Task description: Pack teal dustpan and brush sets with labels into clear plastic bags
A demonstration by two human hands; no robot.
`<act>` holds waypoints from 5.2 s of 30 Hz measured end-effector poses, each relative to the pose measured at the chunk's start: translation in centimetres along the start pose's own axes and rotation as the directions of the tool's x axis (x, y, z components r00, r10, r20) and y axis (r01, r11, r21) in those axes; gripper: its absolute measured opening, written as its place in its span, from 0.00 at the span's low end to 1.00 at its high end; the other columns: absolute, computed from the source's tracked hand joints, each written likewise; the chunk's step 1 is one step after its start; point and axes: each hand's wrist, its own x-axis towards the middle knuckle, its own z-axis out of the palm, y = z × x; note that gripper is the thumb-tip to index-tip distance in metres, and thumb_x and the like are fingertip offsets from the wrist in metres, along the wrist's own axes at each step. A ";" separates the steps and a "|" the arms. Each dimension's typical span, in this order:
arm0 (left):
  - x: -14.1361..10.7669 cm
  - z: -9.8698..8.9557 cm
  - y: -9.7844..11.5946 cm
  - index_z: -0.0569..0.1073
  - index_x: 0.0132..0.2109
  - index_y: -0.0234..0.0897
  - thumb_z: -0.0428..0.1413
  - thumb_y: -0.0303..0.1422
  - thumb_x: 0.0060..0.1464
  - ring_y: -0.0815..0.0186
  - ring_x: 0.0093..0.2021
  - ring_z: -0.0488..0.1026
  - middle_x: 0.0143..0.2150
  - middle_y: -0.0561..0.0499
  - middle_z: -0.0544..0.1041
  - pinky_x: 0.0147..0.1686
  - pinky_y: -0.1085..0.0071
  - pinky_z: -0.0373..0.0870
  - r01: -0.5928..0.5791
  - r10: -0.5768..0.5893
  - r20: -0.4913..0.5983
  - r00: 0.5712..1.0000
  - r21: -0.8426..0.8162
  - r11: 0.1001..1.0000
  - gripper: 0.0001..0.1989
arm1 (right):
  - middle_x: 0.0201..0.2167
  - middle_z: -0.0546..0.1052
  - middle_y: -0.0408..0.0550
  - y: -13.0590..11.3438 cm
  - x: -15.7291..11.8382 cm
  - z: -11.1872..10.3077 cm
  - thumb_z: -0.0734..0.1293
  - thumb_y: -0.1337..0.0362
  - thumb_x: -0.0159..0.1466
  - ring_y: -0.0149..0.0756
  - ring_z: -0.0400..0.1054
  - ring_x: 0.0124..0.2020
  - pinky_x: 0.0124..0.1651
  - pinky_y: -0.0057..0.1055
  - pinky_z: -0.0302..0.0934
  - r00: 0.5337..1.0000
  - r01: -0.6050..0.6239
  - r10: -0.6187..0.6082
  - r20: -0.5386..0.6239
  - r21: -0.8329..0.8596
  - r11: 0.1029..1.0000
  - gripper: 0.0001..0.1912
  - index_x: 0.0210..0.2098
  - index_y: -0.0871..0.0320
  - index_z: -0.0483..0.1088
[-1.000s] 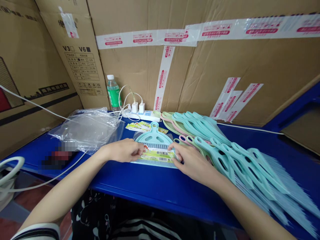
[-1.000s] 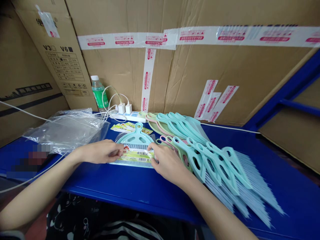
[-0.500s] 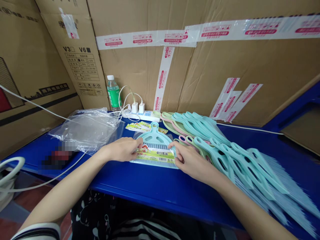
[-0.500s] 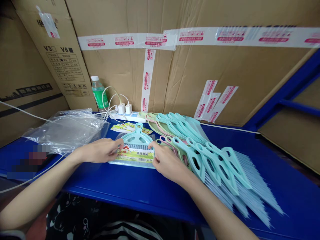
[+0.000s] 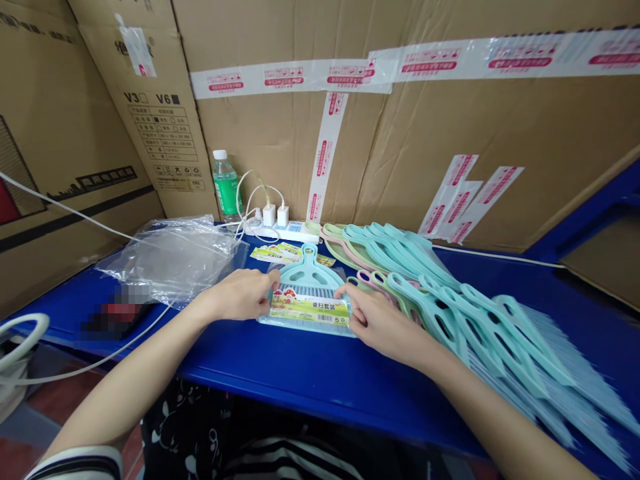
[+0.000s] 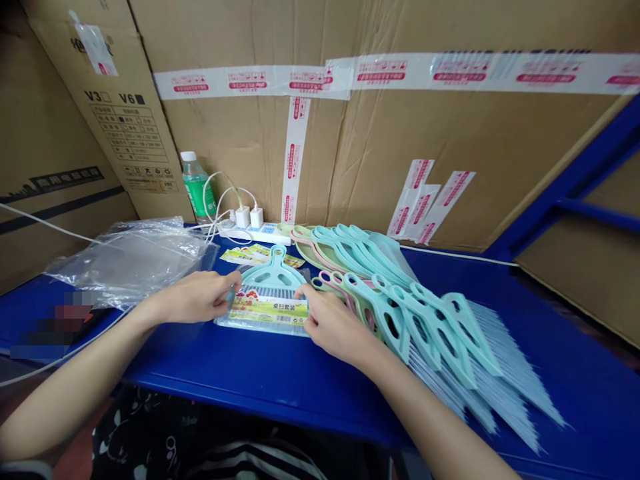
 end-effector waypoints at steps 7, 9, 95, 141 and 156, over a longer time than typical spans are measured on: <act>0.0 -0.2 0.1 0.66 0.44 0.35 0.48 0.27 0.53 0.65 0.24 0.67 0.23 0.54 0.69 0.24 0.70 0.51 0.032 -0.033 0.032 0.999 0.022 0.999 0.11 | 0.19 0.64 0.39 -0.4 -0.1 -0.2 0.59 0.77 0.56 0.37 0.60 0.26 0.28 0.29 0.44 0.999 -0.051 0.049 -0.015 -0.138 0.989 0.21 0.47 0.57 0.68; 0.0 -0.3 0.1 0.66 0.44 0.34 0.48 0.27 0.52 0.64 0.25 0.68 0.25 0.52 0.71 0.25 0.70 0.52 0.038 -0.039 0.049 0.998 0.026 0.999 0.11 | 0.22 0.68 0.41 -0.4 -0.1 -0.2 0.59 0.77 0.55 0.38 0.63 0.29 0.30 0.29 0.47 0.998 -0.048 0.043 -0.036 -0.152 0.987 0.21 0.46 0.56 0.69; 0.4 1.4 1.5 0.73 0.54 0.43 0.47 0.21 0.55 0.65 0.40 0.77 0.43 0.49 0.80 0.36 0.72 0.69 -0.407 0.390 -0.167 0.906 -0.084 0.909 0.23 | 0.32 0.74 0.46 -0.3 -0.1 1.3 0.60 0.69 0.67 0.39 0.67 0.37 0.45 0.40 0.54 0.938 0.311 -0.332 -0.096 -0.187 0.932 0.18 0.52 0.49 0.72; -0.4 -0.7 -1.7 0.77 0.36 0.40 0.46 0.24 0.55 0.68 0.32 0.74 0.33 0.55 0.80 0.30 0.74 0.61 -0.181 0.178 -0.032 0.983 -0.102 0.978 0.15 | 0.19 0.68 0.42 -0.1 -0.5 -1.1 0.60 0.67 0.63 0.32 0.61 0.23 0.26 0.27 0.46 0.996 -0.033 0.019 -0.087 -0.168 0.985 0.14 0.21 0.56 0.61; 0.3 -0.1 -1.0 0.69 0.29 0.37 0.52 0.26 0.53 0.70 0.20 0.62 0.21 0.56 0.69 0.24 0.73 0.52 -0.099 0.099 0.000 0.995 -0.103 0.990 0.06 | 0.15 0.60 0.34 0.3 -0.1 -0.4 0.57 0.74 0.59 0.32 0.56 0.19 0.26 0.28 0.45 0.998 -0.055 0.053 -0.043 -0.053 0.997 0.09 0.29 0.53 0.53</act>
